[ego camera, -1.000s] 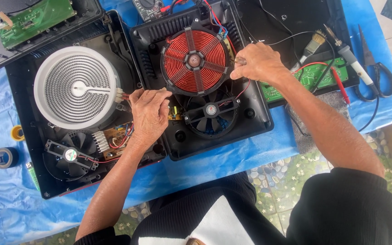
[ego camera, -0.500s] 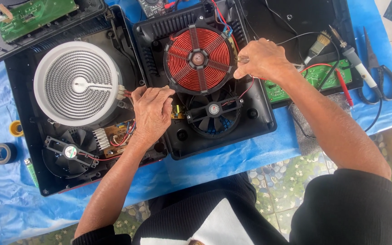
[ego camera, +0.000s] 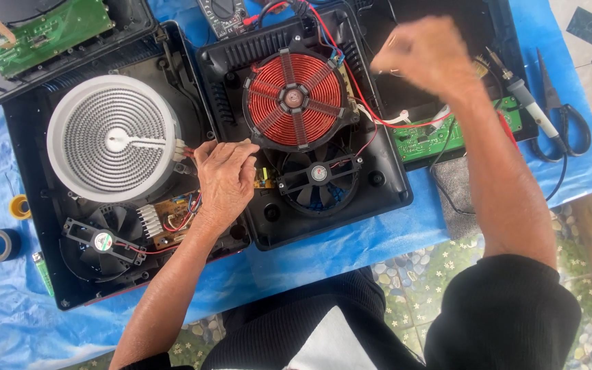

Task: The person uses a screwdriver to tighten screws on a red fan assembly inside an open black electronic casing. They then use a soldering iron to work on the wiring and circuit board components within the same device.

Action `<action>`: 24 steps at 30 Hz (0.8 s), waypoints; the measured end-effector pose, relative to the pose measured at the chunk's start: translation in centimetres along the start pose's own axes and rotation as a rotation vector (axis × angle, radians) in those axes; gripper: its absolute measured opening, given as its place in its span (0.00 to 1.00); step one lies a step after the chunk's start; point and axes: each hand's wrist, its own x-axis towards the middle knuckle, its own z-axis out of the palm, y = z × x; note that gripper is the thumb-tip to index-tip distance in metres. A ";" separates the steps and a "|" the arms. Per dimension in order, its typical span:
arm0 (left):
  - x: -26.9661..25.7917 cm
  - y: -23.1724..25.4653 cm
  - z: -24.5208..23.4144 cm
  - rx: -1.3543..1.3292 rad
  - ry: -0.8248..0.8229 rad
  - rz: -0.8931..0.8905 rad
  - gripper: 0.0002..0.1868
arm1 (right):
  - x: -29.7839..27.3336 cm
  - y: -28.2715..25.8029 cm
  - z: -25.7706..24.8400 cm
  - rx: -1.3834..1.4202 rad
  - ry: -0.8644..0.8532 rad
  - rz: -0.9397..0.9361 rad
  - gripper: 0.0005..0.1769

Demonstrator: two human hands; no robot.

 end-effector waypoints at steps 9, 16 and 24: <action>0.0 -0.1 -0.1 -0.002 -0.005 -0.010 0.13 | 3.1 6.8 1.6 -0.406 0.331 -0.106 0.05; -0.2 -0.3 0.3 0.004 0.025 -0.001 0.12 | 2.5 5.9 3.9 -0.360 0.353 -0.389 0.08; -0.3 -0.5 -0.1 0.010 0.010 -0.001 0.13 | 2.7 5.7 5.0 -0.507 0.442 -0.442 0.08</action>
